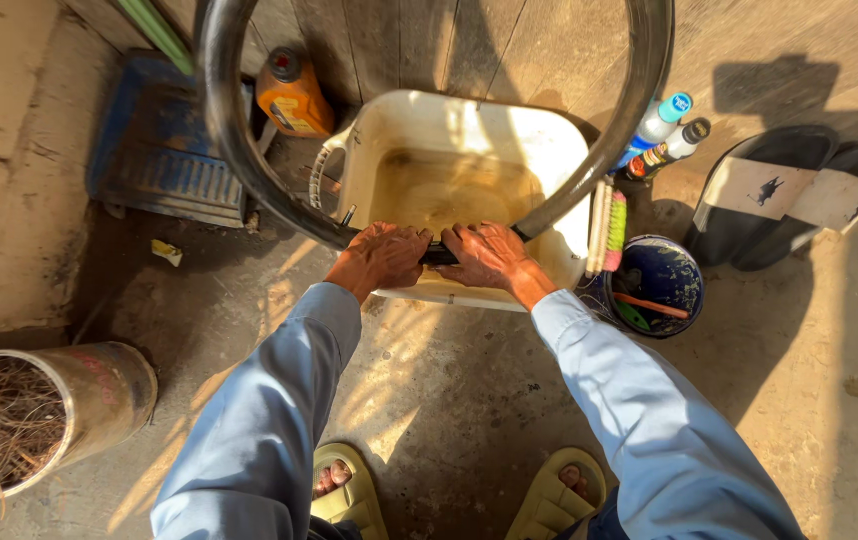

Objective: The person submerges a bicycle inner tube in a basin of water and runs their hands along it to check for air bubbles, then carries the tube to the workshop floor and marks a spot on it with a small stick of chalk. They then fit the tube around a white plastic pipe and press a black patch strip onto the marked area.

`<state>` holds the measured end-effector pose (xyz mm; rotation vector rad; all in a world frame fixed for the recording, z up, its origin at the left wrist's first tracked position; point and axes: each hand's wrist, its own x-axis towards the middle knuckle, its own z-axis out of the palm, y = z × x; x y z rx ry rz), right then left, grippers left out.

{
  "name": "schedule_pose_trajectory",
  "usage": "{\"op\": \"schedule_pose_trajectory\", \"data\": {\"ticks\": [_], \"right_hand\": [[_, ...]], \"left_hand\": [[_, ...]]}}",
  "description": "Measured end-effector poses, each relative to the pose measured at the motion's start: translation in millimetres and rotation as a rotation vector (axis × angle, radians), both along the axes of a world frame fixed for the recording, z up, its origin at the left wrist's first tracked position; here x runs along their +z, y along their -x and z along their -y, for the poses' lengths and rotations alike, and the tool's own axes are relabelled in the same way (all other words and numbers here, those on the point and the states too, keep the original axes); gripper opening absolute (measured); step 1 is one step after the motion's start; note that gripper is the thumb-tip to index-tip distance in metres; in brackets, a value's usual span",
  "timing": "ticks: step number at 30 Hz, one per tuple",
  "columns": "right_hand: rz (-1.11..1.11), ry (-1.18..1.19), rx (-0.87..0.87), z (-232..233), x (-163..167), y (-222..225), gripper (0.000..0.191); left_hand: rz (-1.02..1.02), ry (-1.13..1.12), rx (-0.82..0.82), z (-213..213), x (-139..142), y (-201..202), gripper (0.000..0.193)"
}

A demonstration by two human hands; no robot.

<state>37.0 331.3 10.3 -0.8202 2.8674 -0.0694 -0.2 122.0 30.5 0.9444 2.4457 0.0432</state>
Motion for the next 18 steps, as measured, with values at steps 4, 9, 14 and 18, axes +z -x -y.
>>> {"op": "schedule_pose_trajectory", "data": {"ticks": [4,9,14,18], "right_hand": [[-0.091,0.094,0.069,12.0,12.8,3.7,0.053],[-0.083,0.276,0.078,22.0,69.0,4.4,0.049],[-0.113,0.395,0.071,40.9,160.5,-2.8,0.046],[-0.160,0.464,0.082,44.3,240.9,-14.8,0.047]], "left_hand": [[-0.005,-0.075,0.037,19.4,32.7,0.6,0.028],[-0.132,-0.368,0.015,46.1,87.1,4.5,0.054],[-0.183,-0.319,0.076,69.2,181.9,8.6,0.044],[-0.203,-0.404,0.128,78.5,267.4,1.0,0.037]]}}
